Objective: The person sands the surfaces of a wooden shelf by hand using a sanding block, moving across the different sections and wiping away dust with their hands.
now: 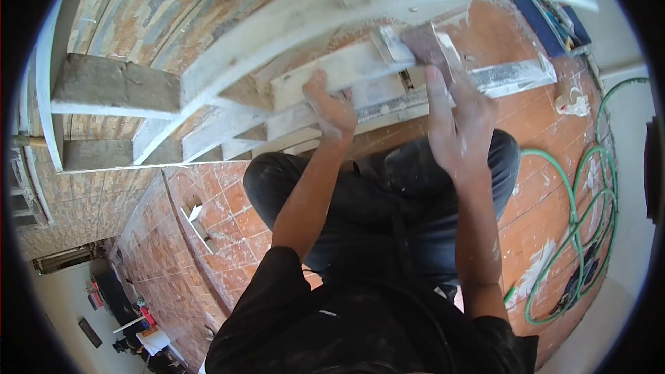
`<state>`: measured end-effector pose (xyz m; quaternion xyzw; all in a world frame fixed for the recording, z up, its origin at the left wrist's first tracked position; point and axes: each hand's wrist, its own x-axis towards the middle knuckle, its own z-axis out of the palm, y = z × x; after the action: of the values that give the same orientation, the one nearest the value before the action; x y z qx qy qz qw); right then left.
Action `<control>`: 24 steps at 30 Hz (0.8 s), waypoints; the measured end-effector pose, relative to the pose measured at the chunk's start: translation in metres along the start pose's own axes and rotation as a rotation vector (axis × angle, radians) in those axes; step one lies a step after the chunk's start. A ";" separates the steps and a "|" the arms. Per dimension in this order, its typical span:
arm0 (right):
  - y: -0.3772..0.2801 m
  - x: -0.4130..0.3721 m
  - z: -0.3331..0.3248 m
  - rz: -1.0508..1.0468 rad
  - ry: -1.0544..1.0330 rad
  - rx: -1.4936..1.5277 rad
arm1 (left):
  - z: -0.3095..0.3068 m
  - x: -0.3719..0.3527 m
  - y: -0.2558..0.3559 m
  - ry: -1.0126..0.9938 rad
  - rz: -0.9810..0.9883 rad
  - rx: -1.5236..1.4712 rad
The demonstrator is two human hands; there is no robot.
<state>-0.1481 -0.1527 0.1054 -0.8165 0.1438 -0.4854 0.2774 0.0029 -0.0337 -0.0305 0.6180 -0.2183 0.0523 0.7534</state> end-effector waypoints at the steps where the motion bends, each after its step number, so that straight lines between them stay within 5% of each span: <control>1: 0.001 0.003 0.000 0.066 -0.013 -0.007 | 0.002 0.003 -0.002 0.013 0.087 0.087; 4: -0.003 -0.007 -0.003 0.161 -0.048 -0.021 | -0.011 -0.005 -0.004 0.130 -0.231 -0.364; 7: 0.003 -0.001 0.003 -0.010 0.055 0.030 | 0.000 0.006 0.006 -0.008 -0.023 0.023; 10: 0.000 0.006 -0.001 0.055 -0.013 -0.041 | -0.003 0.003 0.027 -0.047 -0.503 -0.759; 11: -0.005 0.018 -0.002 0.212 -0.153 0.119 | -0.010 0.004 0.005 -0.122 -0.352 -0.396; 13: -0.008 0.011 -0.001 0.198 -0.134 0.073 | -0.001 0.005 0.023 -0.190 -0.183 -0.046; 16: -0.004 0.007 0.002 0.042 -0.004 0.012 | 0.023 0.004 0.045 0.098 -0.400 -0.349; 19: -0.003 0.015 0.000 0.283 -0.195 0.112 | 0.015 -0.006 0.035 0.097 -0.031 0.081; 22: 0.004 0.008 0.003 0.025 -0.086 0.052 | 0.013 0.007 0.061 -0.159 -0.283 -0.479; 24: 0.001 -0.013 -0.018 0.069 -0.066 0.045 | 0.025 0.007 0.070 0.067 -0.263 -0.349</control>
<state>-0.1697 -0.1530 0.1025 -0.8203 0.1515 -0.4514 0.3169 -0.0217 -0.0429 0.0396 0.4995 -0.1165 -0.0645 0.8560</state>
